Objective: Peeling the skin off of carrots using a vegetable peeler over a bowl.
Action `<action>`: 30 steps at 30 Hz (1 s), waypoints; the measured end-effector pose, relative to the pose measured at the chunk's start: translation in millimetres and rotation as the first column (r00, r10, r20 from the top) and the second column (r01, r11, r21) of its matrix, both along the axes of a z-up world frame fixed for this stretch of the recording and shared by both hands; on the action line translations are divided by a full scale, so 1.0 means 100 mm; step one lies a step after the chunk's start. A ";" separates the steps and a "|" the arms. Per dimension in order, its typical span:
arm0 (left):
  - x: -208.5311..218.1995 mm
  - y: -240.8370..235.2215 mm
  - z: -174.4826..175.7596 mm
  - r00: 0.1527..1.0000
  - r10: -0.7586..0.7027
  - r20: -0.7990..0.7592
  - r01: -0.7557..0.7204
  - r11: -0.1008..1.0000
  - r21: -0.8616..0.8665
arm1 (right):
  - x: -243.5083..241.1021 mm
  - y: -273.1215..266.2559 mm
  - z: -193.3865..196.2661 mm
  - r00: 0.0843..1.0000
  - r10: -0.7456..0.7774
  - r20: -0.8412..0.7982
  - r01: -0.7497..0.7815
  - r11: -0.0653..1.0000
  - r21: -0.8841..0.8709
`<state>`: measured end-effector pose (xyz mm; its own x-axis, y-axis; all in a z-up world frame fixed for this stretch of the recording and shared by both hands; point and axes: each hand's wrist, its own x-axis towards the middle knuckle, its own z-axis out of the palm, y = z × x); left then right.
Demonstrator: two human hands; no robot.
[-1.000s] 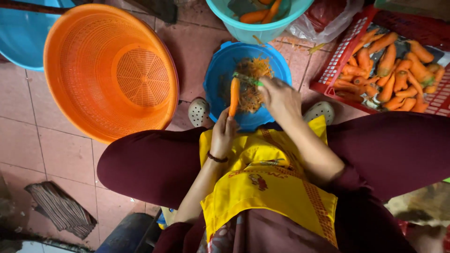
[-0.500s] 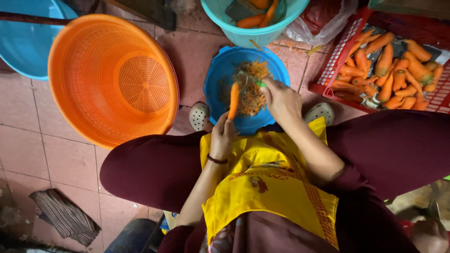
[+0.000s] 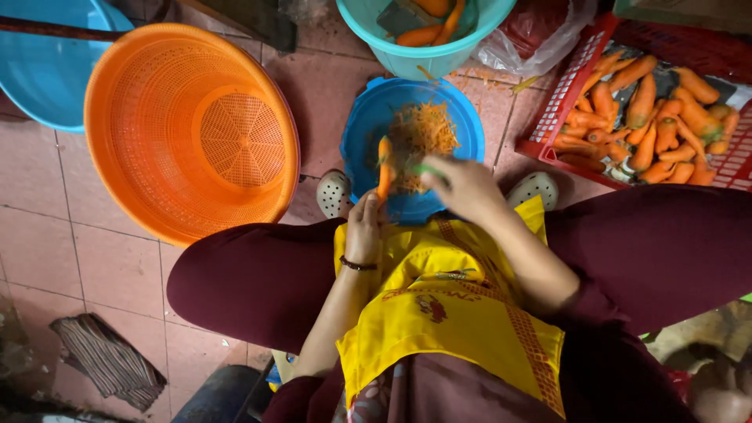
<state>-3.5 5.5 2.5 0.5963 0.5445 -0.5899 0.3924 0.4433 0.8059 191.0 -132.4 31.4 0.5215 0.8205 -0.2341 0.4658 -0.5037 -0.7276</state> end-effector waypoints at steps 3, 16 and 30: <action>-0.03 0.00 -0.05 0.997 -0.043 0.064 0.042 0.999 0.017 | -0.14 0.05 -0.01 0.989 0.136 0.061 -0.135 0.991 -0.027; -0.03 -0.19 -0.18 0.910 -0.415 -0.016 0.414 0.902 0.120 | -0.24 0.25 -0.61 0.833 -0.304 -0.462 0.383 0.920 0.084; 0.15 -0.05 0.35 0.947 -0.322 0.015 0.275 0.832 0.482 | -0.04 0.09 -0.63 0.956 -0.020 0.292 0.083 0.975 -0.206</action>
